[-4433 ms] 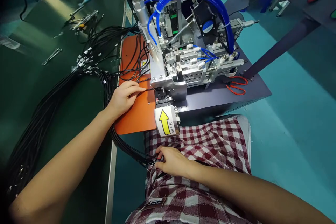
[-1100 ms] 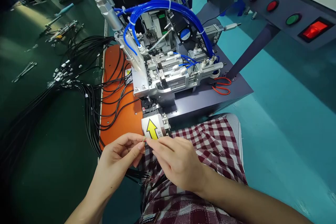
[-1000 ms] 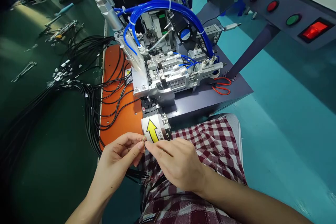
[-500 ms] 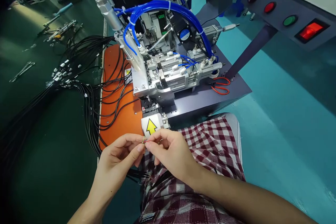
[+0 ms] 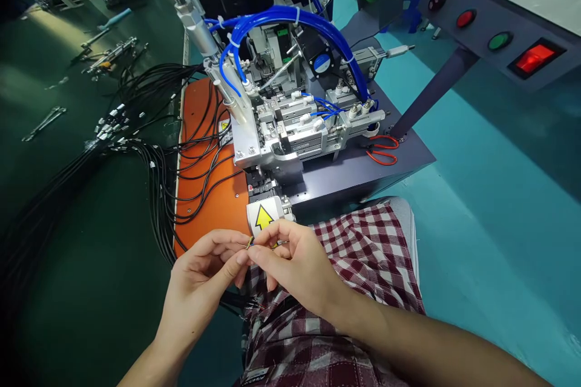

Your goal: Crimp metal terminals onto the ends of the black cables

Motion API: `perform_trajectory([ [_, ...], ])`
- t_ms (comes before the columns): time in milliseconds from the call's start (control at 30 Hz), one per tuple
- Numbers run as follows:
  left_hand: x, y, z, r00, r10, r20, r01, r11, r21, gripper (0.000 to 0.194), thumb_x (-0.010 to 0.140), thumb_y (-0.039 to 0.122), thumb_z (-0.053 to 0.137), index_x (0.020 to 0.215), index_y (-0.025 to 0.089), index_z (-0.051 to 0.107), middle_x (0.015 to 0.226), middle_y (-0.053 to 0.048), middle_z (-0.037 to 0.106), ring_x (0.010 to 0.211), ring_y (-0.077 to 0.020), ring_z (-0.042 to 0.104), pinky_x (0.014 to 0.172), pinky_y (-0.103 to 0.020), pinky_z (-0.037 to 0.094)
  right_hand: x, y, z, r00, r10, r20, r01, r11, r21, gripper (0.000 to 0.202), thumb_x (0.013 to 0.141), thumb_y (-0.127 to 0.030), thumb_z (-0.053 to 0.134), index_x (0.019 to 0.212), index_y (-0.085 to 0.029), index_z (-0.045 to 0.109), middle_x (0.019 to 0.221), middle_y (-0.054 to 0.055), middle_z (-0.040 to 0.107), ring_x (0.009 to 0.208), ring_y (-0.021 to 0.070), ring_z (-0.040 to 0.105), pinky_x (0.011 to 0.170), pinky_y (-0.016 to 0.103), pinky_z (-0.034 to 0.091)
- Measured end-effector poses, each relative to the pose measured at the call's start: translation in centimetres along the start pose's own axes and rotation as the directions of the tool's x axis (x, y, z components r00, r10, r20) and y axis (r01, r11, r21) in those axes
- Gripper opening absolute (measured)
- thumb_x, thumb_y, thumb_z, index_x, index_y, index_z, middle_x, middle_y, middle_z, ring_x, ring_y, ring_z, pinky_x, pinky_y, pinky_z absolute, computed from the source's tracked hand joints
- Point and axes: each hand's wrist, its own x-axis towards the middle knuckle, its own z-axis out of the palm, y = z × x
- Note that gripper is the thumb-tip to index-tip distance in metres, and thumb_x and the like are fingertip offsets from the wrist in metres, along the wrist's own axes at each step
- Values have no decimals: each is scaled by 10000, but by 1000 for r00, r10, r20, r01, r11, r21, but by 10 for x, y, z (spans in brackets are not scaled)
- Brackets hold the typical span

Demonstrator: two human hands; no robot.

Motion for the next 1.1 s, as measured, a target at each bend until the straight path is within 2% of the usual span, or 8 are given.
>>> perform_trajectory([
  [267,-1,0,3,1000,-1,-9,0,998,-57,124,834,252,652,928,174,630,670,14,611,517,-67,518,488,-169,431,-1,10,6,997,77,27,-80,983,168,160,782,-256,650,682,-140,603,609,-40,572,408,15,388,394,160,281],
  [400,-2,-3,3,998,59,-24,-60,996,-63,163,847,224,641,1004,207,601,676,34,602,533,-63,522,511,-161,433,-4,8,9,996,-61,-66,62,998,14,125,782,-241,634,703,-157,587,595,-42,561,417,36,403,385,164,311],
  [500,-5,-3,0,994,106,17,-105,993,-61,185,854,213,629,1031,228,577,704,31,616,572,-75,544,537,-168,444,-3,6,5,999,-47,-7,47,998,-42,118,789,-228,606,700,-164,562,544,-66,510,393,41,413,383,166,335],
  [600,-6,1,-2,995,63,80,-64,998,15,192,862,228,618,1049,227,576,721,21,634,622,-93,568,591,-185,465,-3,7,-1,998,-61,-12,59,990,-125,100,801,-216,587,715,-172,558,513,-77,486,384,49,418,383,170,337],
  [700,-5,7,-2,993,-11,117,-3,994,113,105,862,270,614,932,195,635,691,7,636,622,-104,570,598,-195,472,-4,7,-7,976,-209,-60,182,936,-300,110,814,-221,592,714,-176,585,543,-55,520,442,68,459,418,184,357],
  [833,-5,11,1,998,-3,68,-9,986,167,119,830,289,644,819,174,673,648,5,624,533,-92,526,509,-189,439,-6,3,-16,951,-307,-40,247,831,-499,21,774,-197,650,757,-186,646,587,-41,569,520,88,495,483,204,381],
  [1000,-6,5,4,997,58,57,-70,970,233,80,817,251,656,835,185,697,750,-26,696,626,-127,590,578,-206,478,-8,-5,-22,934,-357,0,304,796,-524,51,742,-176,679,790,-188,665,649,-31,594,549,89,498,506,210,395],
  [1100,-7,3,4,993,93,78,-110,962,250,62,820,223,654,854,205,703,793,-22,711,691,-139,615,638,-210,491,-8,-6,-21,956,-292,19,267,844,-466,36,757,-170,648,722,-173,655,660,-20,586,544,84,478,501,209,393],
])
